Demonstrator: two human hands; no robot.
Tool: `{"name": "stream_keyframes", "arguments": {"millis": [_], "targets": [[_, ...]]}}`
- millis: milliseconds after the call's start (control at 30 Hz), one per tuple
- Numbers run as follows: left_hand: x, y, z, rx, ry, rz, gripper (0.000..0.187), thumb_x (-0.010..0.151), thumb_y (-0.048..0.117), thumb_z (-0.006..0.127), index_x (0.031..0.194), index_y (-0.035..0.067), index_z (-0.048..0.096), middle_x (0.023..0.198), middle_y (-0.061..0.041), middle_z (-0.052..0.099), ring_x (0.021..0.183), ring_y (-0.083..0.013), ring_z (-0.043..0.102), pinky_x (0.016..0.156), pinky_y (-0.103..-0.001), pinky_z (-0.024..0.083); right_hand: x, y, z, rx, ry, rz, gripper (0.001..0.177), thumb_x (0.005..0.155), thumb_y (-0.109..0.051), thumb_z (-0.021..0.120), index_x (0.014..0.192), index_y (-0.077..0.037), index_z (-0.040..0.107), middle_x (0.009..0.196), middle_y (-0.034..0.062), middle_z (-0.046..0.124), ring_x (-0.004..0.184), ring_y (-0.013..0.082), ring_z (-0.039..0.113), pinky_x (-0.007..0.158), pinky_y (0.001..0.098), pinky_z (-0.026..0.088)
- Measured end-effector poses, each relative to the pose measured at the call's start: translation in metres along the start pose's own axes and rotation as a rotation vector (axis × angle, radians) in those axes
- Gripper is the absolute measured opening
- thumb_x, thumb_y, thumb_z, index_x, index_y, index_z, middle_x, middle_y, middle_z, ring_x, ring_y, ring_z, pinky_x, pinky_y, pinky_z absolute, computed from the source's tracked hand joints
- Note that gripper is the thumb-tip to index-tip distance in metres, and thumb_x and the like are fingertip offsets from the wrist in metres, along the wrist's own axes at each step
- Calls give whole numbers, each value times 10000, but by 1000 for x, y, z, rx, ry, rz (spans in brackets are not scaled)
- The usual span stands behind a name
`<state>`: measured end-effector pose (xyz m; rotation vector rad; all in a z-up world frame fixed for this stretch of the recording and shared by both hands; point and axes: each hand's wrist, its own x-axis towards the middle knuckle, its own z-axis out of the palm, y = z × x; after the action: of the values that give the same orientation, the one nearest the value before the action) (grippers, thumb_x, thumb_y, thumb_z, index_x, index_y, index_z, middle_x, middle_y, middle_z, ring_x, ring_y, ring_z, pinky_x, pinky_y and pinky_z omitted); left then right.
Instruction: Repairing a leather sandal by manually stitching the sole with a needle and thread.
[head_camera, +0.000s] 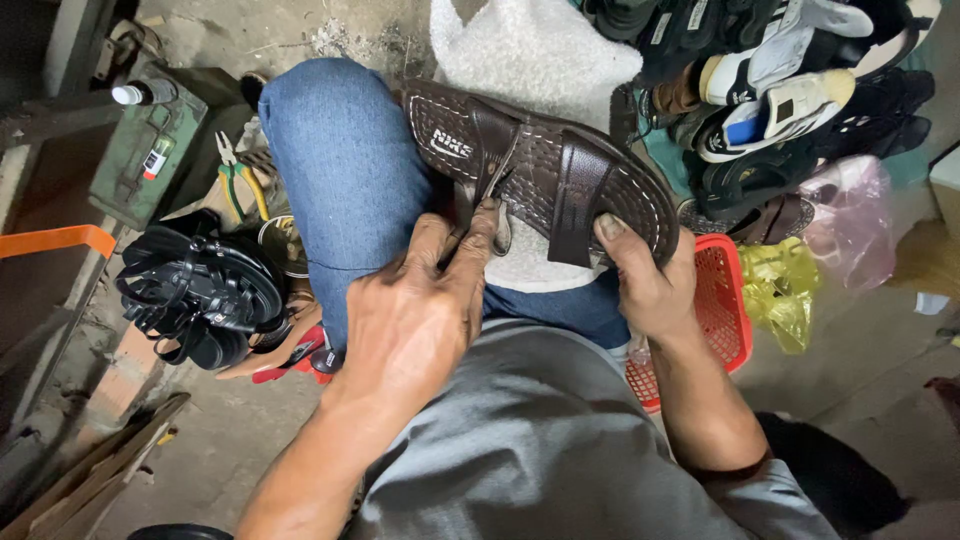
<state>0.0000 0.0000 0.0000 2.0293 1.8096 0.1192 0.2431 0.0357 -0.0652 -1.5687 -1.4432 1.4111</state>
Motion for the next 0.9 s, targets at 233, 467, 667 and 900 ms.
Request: {"name": "stream_keyframes", "arguments": {"millis": [233,467,667,900], "targets": [[5,0,-5,-48,-95,-12,549,965,235,565,1510,210,505,1269,-128,550,595,-343,682,397,-580,524,0,11,-3,22,32,-18,130,1004,-154,632,986,-40,694,958,26,671,888,180,637,844,329,543],[8,-12,-18,-45,-182,41,615,945,197,550,1549,223,440,1333,-139,546,523,-393,665,422,-579,549,-6,-21,-2,-61,-104,23,308,1038,-221,588,749,-146,511,682,-59,483,631,101,471,620,271,400],[26,-31,-36,-52,-317,66,594,979,295,506,1567,319,424,1327,-207,640,358,-353,670,392,-555,610,-7,-31,-5,-142,-275,-118,134,1021,-153,584,932,-53,586,797,25,562,676,161,549,629,313,461],[32,-80,-17,-2,-179,348,543,1008,336,596,1541,351,499,972,-8,651,409,-246,537,428,-482,549,10,-71,7,-314,-563,71,619,926,-171,481,1537,-94,415,724,-17,568,529,98,502,435,297,432]]}}
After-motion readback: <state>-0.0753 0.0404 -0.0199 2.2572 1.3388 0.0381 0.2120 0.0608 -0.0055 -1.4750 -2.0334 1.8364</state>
